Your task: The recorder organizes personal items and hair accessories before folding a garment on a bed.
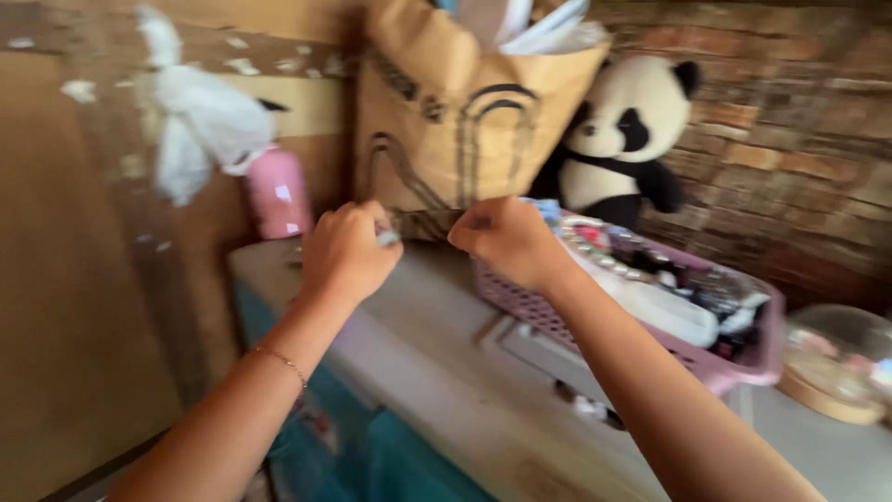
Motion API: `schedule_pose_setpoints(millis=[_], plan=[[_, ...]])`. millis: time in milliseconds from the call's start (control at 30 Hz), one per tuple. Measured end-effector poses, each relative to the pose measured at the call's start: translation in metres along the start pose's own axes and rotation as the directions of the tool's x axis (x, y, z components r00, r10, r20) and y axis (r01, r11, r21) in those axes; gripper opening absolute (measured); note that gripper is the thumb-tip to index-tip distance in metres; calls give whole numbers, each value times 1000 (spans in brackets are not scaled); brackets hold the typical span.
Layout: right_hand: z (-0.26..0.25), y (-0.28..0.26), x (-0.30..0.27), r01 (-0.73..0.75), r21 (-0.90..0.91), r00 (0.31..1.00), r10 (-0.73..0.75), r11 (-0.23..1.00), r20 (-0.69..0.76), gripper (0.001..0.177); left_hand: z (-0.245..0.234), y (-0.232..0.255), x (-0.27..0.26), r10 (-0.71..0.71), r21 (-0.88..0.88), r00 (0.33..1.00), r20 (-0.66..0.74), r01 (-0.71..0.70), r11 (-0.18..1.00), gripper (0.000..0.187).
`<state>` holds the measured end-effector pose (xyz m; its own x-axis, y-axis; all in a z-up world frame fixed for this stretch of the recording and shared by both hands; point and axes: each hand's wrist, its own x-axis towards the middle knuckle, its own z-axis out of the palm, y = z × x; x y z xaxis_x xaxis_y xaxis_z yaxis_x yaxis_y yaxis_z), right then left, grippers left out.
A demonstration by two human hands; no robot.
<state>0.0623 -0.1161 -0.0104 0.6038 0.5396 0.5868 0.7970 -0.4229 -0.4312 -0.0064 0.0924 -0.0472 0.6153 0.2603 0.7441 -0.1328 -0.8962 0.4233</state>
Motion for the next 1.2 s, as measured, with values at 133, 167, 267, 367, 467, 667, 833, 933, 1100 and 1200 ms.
schedule_pose_setpoints(millis=[133, 167, 267, 367, 467, 667, 833, 933, 1100, 1200], plan=[[65, 0, 33, -351, 365, 920, 246, 862, 304, 34, -2, -53, -20, -76, 302, 996, -43, 85, 950, 39], [80, -2, 37, -447, 396, 878, 307, 802, 368, 40, -2, -61, -25, -141, 270, 990, 1, 136, 953, 45], [113, -6, 47, -597, 424, 787, 394, 681, 474, 53, -3, -70, -36, -293, 178, 948, 127, 269, 947, 54], [139, 0, 57, -707, 438, 702, 471, 556, 534, 62, -3, -72, -42, -367, 99, 903, 222, 354, 930, 62], [153, -4, 62, -764, 435, 644, 524, 476, 558, 65, 6, -75, -50, -314, 44, 930, 189, 312, 949, 63], [149, -33, 57, -715, 333, 685, 520, 615, 511, 65, 13, -50, -76, -223, -155, 975, 11, 222, 963, 59], [141, -20, 54, -616, 251, 757, 474, 746, 449, 48, 9, -20, -92, -140, -224, 978, -154, 103, 969, 63], [113, -11, 49, -559, 264, 821, 478, 786, 313, 40, -18, 9, -86, -129, -334, 987, -94, 91, 938, 63], [2, -4, 13, 131, 126, 950, -161, 983, 269, 47, -73, 65, -57, -179, -229, 935, 306, 255, 939, 68], [-76, -45, -21, -112, 191, 983, 81, 975, 163, 71, -57, 78, -35, 8, -366, 991, 136, 42, 930, 61]])
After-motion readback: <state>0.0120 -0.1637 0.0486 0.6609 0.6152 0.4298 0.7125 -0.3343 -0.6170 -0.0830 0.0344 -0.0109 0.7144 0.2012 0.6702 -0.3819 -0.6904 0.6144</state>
